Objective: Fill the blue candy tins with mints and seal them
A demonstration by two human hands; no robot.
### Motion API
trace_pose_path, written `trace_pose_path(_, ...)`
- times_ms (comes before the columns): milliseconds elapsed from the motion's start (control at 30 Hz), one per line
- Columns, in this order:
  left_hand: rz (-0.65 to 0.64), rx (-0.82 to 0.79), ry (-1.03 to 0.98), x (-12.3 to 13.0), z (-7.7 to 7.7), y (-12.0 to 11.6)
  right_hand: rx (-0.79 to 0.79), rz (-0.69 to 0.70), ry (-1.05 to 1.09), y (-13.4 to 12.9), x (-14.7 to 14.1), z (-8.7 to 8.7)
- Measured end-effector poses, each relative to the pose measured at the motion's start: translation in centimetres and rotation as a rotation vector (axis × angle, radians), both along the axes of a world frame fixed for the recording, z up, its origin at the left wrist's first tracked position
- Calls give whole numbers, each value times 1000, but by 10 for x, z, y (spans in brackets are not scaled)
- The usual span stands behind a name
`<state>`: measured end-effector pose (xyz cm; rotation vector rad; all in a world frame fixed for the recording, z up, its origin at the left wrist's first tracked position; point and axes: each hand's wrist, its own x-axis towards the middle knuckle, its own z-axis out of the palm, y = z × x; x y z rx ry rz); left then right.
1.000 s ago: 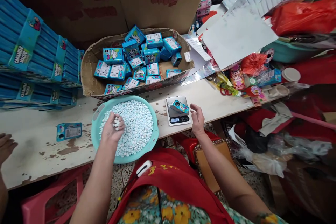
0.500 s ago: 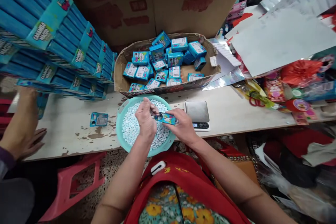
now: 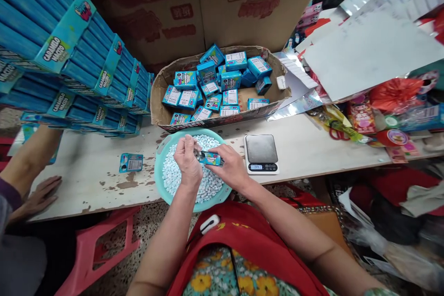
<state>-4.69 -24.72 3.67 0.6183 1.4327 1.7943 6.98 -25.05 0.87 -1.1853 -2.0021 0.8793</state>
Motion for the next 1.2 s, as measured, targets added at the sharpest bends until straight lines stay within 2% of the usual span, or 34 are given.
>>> trace_pose_path(233,-38,-28,-144,0,5,11,-32,-32,55,2,-5,-6)
trace_pose_path(333,-48,-79,-103,-9,0,9,-88,-56,127,4,1,-4)
trace_pose_path(367,-83,-119,-20,-16,-4,7,-112,-74,157,5,7,-3)
trace_pose_path(433,-240,-230,285,-33,-15,2,-154,-153,208,5,26,-1)
trace_pose_path(533,-512,-355,833,-68,-26,10,-181,-394,215,6,68,-11)
trace_pose_path(567,-539,-366,956,-79,-28,21,-182,-481,196,7,83,-19)
trace_pose_path(633,-483,-393,1112,-96,-29,56,-161,-631,144,11,109,-42)
trace_pose_path(700,-392,-486,1219,-103,-32,104,-132,-728,93,18,128,-67)
trace_pose_path(767,-376,-653,1273,-102,-42,152,-135,-772,63,24,138,-86)
trace_pose_path(867,-380,-820,1269,-90,-59,203,-82,-798,30,25,141,-93)
trace_pose_path(967,-376,-826,1175,-84,-62,213,74,-833,-12,11,137,-73)
trace_pose_path(1067,-492,-635,835,-87,-40,184,166,-855,-1,-8,127,-46)
trace_pose_path(1133,-643,-405,526,-86,-21,146,159,-814,57,-14,115,-31)
trace_pose_path(1200,-802,-275,152,-77,-8,99,38,-699,183,-13,99,-21)
